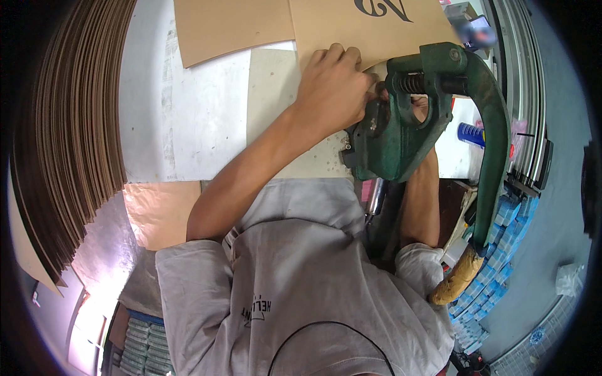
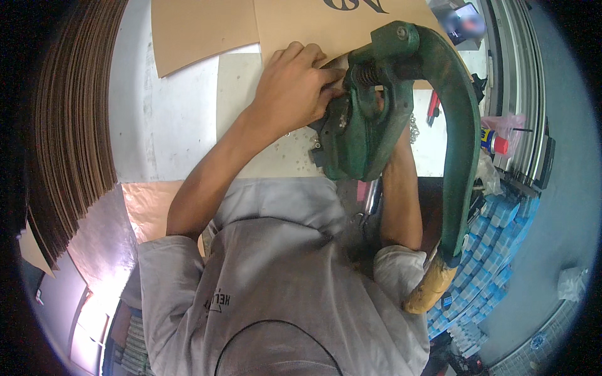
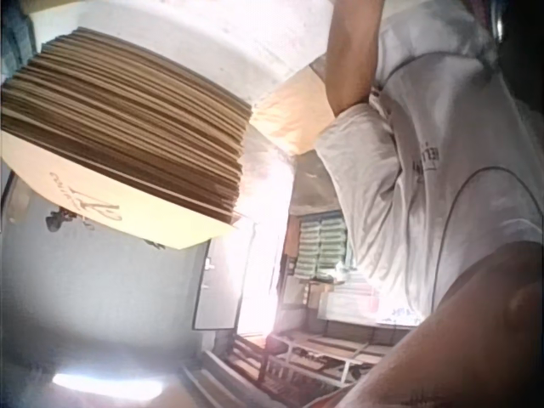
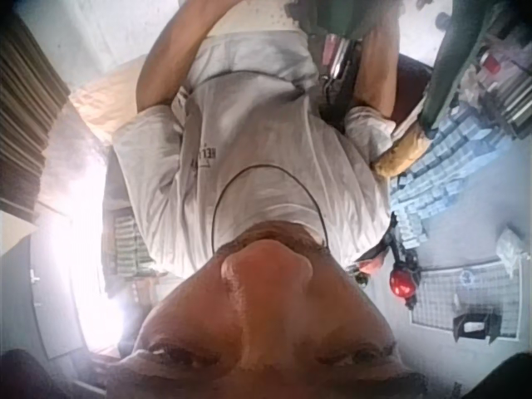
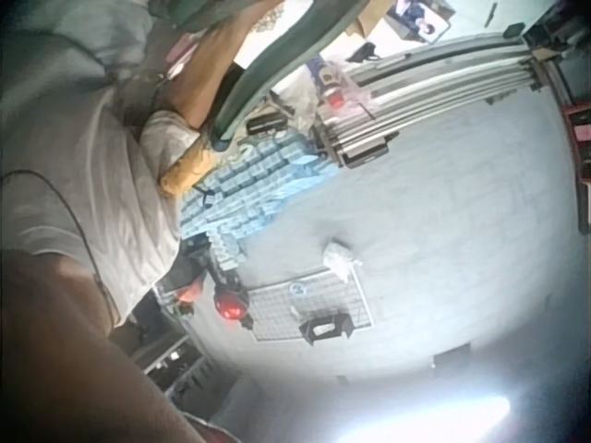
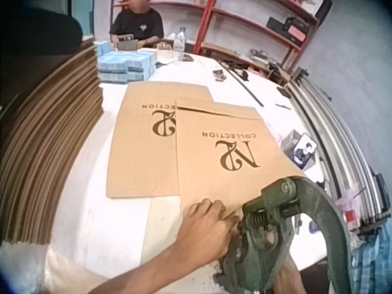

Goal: The person repeatedly places cardboard sheets under a green manual hole punch, presses the handle to create holes, and stacks the finished pieces. They handle small metal fasteners on the table and occasionally adjust the stack of cardboard.

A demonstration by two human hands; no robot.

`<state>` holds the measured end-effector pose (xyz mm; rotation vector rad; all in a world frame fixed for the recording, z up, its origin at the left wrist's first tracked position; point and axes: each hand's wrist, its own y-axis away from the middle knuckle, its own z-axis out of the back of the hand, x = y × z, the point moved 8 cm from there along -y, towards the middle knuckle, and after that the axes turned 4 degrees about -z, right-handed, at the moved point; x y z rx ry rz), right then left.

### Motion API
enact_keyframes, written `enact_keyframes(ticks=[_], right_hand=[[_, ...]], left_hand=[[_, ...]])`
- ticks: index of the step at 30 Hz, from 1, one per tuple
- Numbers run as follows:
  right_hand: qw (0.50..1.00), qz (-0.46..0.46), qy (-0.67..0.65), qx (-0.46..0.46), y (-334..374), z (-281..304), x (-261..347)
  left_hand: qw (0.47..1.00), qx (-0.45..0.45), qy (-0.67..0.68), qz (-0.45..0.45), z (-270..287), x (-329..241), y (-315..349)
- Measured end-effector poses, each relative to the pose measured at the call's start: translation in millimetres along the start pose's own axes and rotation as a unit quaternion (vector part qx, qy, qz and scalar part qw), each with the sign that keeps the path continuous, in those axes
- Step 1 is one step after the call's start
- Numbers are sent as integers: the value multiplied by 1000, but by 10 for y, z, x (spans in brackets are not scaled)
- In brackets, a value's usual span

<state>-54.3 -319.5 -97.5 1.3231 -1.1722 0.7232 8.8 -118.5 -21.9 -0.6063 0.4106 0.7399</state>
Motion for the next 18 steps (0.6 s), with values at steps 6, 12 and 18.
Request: enact_keyframes(ticks=[6,12,18], right_hand=[[999,-6,49,-5,69,-186,157],[999,-23,-36,9,65,-165,81],[999,-16,-39,5,39,-210,148]], left_hand=[[1000,10,-1,10,-47,-6,1],[999,-13,27,26,-60,35,18],[999,-23,4,32,-58,12,10]])
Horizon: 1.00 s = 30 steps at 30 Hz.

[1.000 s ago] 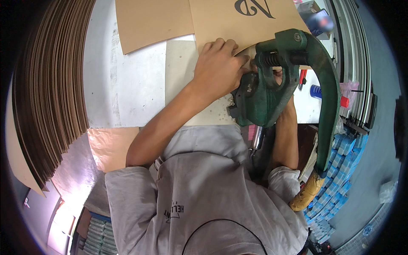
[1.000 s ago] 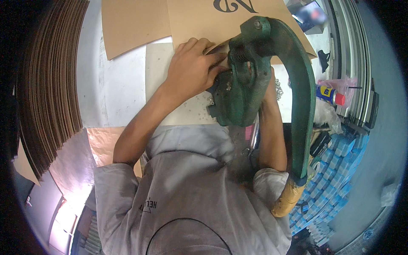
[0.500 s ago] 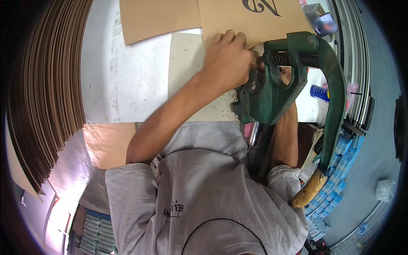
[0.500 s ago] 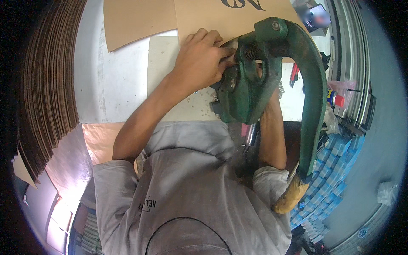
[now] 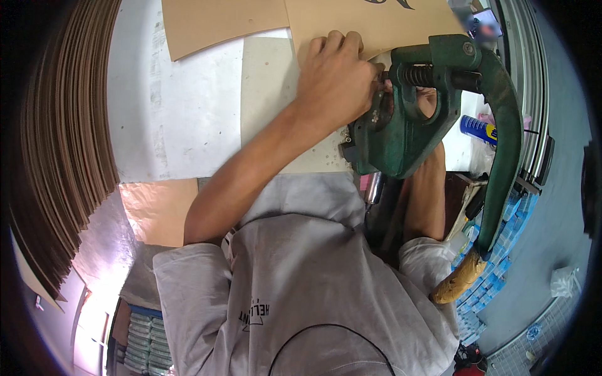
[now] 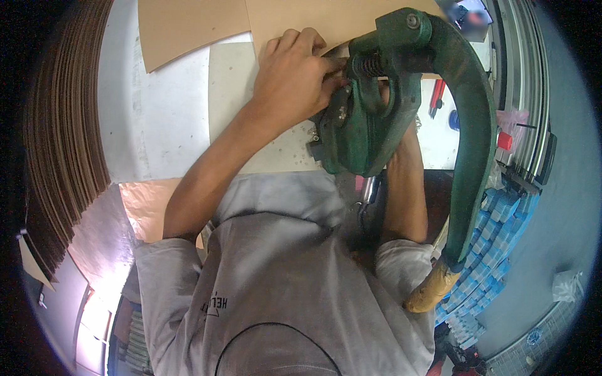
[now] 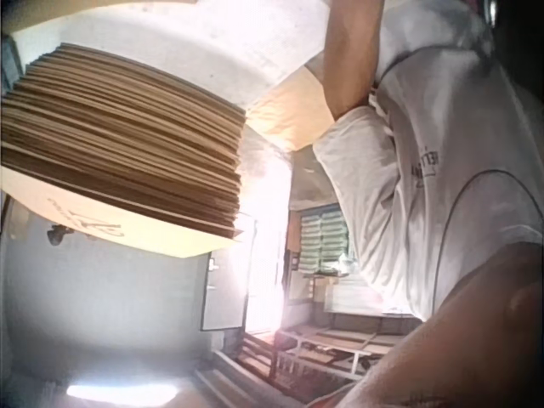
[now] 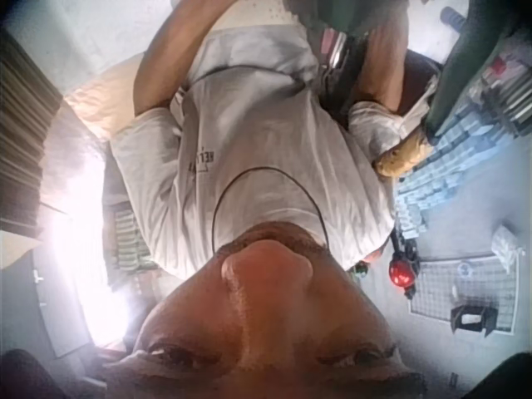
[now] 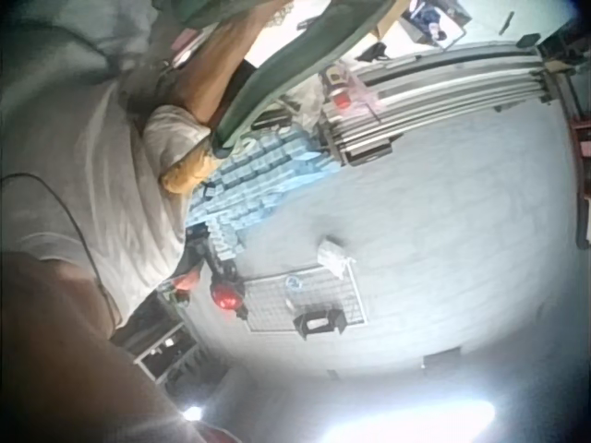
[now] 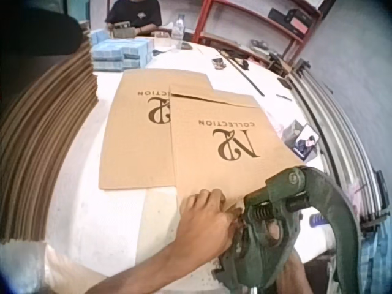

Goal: The person repeatedly places cardboard sheets under a green manual hole punch, presses the handle to create holes, and stacks the finished pieces. They handle small metal fasteners on the table and occasionally adjust the stack of cardboard.

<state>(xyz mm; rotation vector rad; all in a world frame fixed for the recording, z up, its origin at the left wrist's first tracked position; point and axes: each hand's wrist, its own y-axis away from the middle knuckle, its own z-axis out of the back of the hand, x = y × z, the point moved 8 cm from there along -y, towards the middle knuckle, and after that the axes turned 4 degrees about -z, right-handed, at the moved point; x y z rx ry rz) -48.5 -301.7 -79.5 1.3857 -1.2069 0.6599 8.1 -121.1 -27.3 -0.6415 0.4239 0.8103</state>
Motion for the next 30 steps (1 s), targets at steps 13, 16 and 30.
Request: enact_keyframes(ticks=[13,16,30], right_hand=[[990,-42,133,-26,0,224,125],[892,-55,447,-32,158,147,654],[586,325,741,27,1856,-748,847]], left_hand=[[998,44,-44,5,-80,-11,-34],[999,22,-48,7,-31,40,-78],[998,45,-50,5,-40,-70,-67]])
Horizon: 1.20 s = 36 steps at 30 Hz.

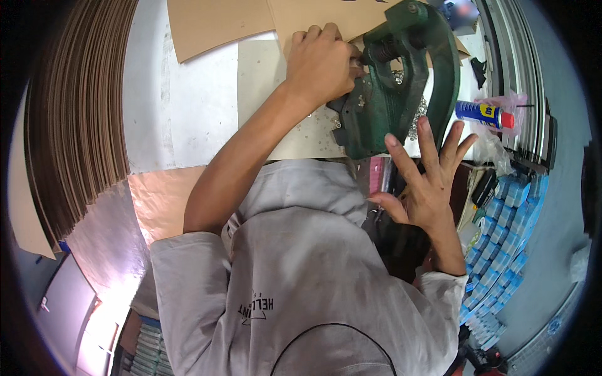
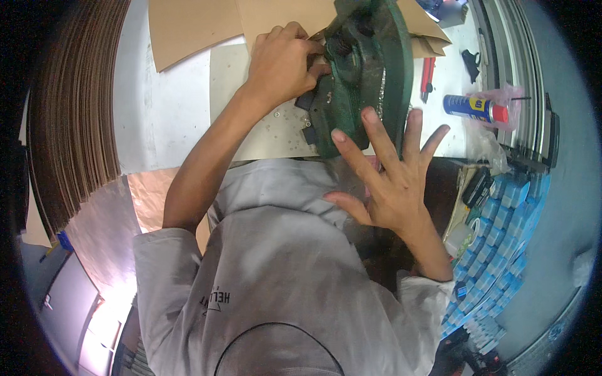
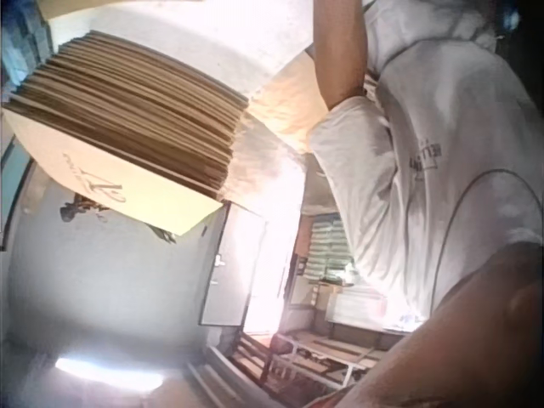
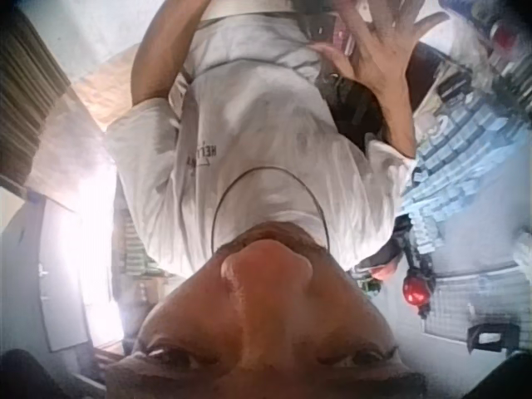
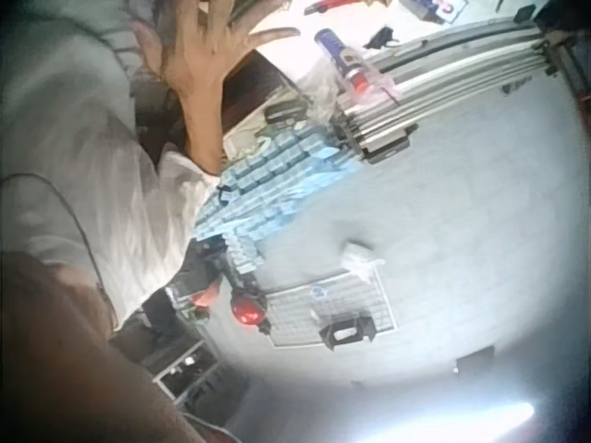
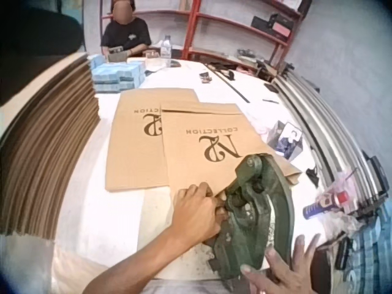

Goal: The person repeatedly places cardboard sheets under a green manual hole punch, presses the handle to create holes, and stacks the finished pieces. They handle small metal fasteners on the table and occasionally adjust the stack of cardboard.

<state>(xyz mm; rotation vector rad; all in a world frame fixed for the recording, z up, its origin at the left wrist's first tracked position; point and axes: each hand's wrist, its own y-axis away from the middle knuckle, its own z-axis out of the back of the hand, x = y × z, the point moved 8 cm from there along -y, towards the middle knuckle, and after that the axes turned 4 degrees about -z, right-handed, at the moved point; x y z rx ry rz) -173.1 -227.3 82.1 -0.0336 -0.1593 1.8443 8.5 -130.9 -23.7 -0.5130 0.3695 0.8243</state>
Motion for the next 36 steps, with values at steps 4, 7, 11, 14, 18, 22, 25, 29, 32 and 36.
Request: enact_keyframes(ticks=[4,7,11,14,18,22,25,29,32,36], right_hand=[[979,-20,-202,1,-96,518,7],[870,9,-474,-136,-132,771,-195],[780,-139,-571,-217,-161,410,-1196],[791,-289,-489,-229,40,-370,-1996],[720,-366,-513,-290,-181,-841,-2233],[748,-365,-419,-362,-143,-1068,-2829],[782,-359,-369,-351,-523,-1159,-2758],[881,-328,-180,-289,-947,-1136,-2634],[913,-308,-71,-259,-1170,-1232,-2635],[934,-297,-2,-199,-1265,-1359,-2674]], left_hand=[[1000,-23,-20,-4,43,58,0],[999,-36,-22,-8,44,38,51],[999,-16,-26,-14,85,31,44],[998,-29,4,-51,66,-96,-3],[999,14,-13,-35,108,-84,6],[989,-38,-112,-84,228,151,-121],[977,-137,-130,-103,553,539,-105],[963,-180,-132,-153,895,636,47],[959,-186,-151,-152,851,779,225],[950,-224,-152,-153,765,834,373]])
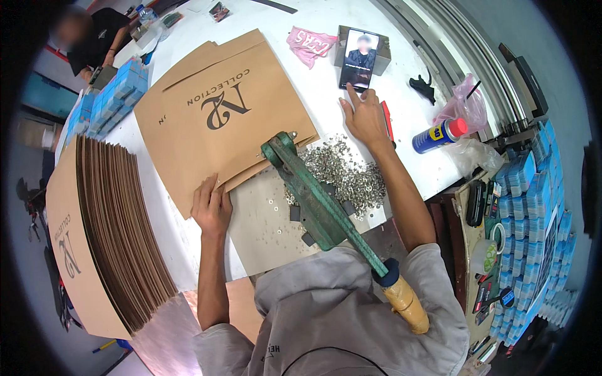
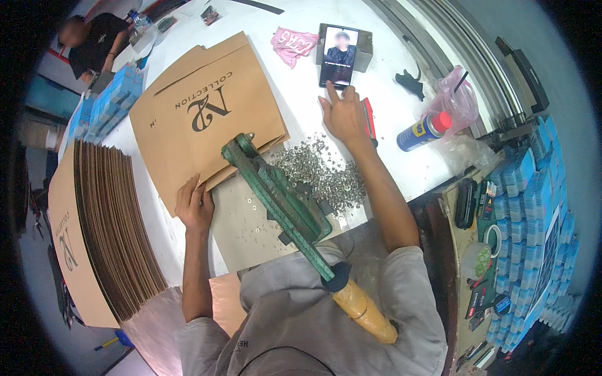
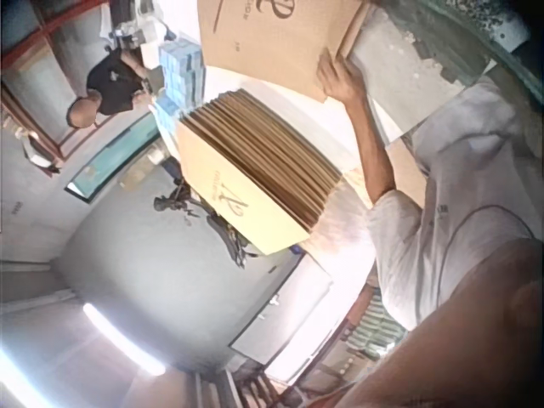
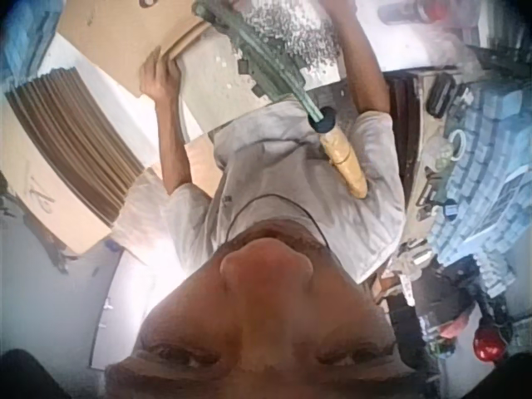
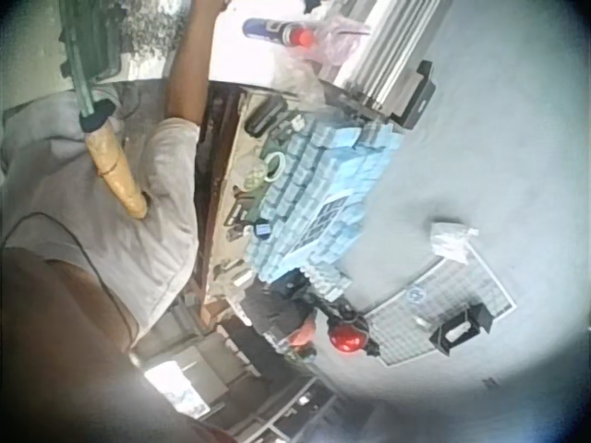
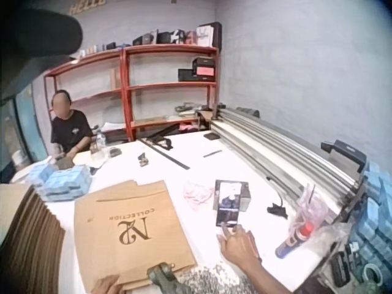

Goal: The person repeatedly places cardboard sheets under a green manual hole punch, presses the handle to create holes, and stacks the finished pieces. They handle small metal fasteners on the table and occasionally adjust the stack of cardboard.

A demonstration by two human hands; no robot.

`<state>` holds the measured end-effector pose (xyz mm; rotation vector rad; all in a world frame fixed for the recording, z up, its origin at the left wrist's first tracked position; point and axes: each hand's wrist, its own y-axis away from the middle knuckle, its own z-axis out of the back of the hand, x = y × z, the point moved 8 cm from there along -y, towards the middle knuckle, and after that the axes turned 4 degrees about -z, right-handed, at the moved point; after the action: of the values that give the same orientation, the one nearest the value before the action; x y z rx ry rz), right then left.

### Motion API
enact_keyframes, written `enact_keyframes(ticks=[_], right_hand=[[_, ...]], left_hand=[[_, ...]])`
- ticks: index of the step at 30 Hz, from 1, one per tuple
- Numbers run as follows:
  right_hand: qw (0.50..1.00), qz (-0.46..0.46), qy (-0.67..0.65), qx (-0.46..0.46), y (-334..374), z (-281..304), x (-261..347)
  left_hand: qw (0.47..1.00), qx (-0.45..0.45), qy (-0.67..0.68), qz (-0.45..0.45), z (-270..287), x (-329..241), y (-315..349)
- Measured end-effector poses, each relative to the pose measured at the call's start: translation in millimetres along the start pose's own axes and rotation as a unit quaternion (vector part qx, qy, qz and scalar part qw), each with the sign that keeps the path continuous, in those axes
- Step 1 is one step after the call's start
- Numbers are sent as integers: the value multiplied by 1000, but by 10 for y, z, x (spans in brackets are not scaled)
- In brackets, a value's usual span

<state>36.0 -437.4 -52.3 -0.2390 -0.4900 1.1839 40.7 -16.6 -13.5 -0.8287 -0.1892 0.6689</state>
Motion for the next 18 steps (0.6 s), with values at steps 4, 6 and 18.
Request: enact_keyframes(ticks=[4,6,18], right_hand=[[1000,-17,5,14,12,4,3],[999,-35,-41,-5,6,8,-77],[996,-34,-78,-35,21,74,-86]], left_hand=[[1000,-23,-5,2,5,-46,4],[1000,-26,-7,0,2,-30,-5],[999,-42,-5,-6,40,-68,-1]])
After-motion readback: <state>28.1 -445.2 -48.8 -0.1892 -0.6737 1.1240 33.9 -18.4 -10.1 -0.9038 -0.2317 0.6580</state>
